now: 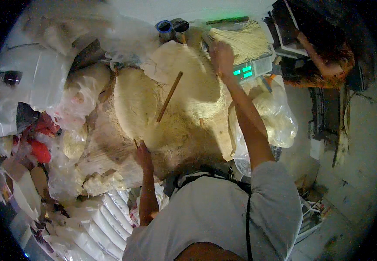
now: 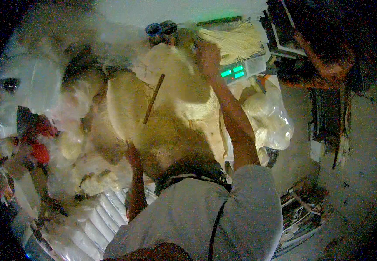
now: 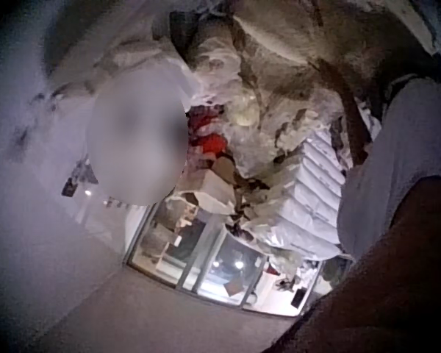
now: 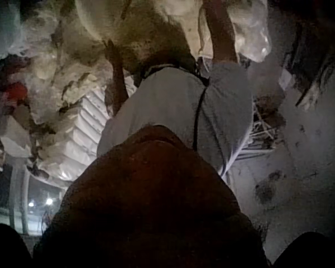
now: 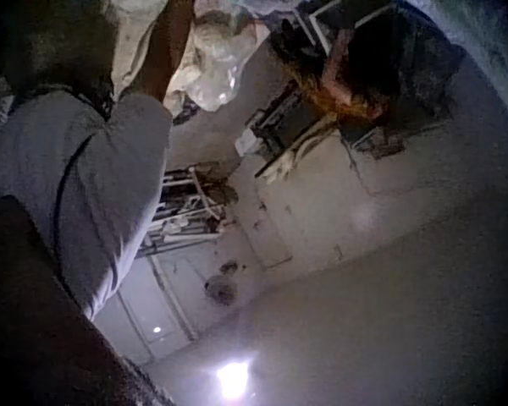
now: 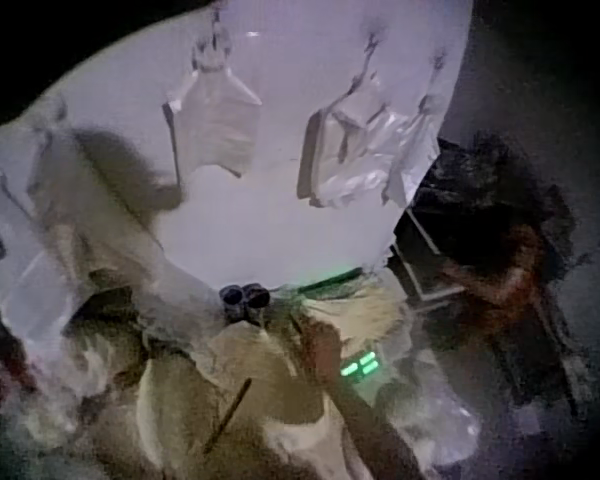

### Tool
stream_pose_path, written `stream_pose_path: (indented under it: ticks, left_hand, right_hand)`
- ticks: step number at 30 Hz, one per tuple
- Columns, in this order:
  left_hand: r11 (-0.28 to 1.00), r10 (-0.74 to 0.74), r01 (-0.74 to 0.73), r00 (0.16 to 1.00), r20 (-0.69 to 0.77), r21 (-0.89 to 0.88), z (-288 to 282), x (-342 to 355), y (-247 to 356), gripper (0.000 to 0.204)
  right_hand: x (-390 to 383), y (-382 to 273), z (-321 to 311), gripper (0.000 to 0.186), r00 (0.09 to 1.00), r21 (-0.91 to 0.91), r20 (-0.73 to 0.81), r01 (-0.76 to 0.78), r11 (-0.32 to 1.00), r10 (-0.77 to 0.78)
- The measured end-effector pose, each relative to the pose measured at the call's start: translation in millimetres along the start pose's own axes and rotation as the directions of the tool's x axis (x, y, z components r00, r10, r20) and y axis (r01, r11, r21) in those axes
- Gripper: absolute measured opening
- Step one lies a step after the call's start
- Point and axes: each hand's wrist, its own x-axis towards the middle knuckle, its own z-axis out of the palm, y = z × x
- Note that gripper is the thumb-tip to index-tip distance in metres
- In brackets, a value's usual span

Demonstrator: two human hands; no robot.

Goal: The person uses two wooden sticks to lift, separate, and arrange bundles of long, thin noodles on a wooden table. They repeatedly pick up sections of noodles, spread them out, and place them onto a digital scale.

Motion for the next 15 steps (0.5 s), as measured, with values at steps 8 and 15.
stream_pose_path:
  ticks: [8, 15]
  left_hand:
    - [0.95, 0.313, -0.313, 0.95, 0.004, -0.01, -1, -22, 59, 0.06]
    - [0.924, 0.382, -0.376, 0.914, 0.14, -0.067, -15, -37, 84, 0.06]
  right_hand:
    - [-204, -115, -49, 0.034, 0.908, 0.868, 0.374, -0.27, 0.416, -0.191]
    - [-244, -148, -88, 0.026, 0.865, 0.793, 0.491, -0.394, 0.465, -0.104]
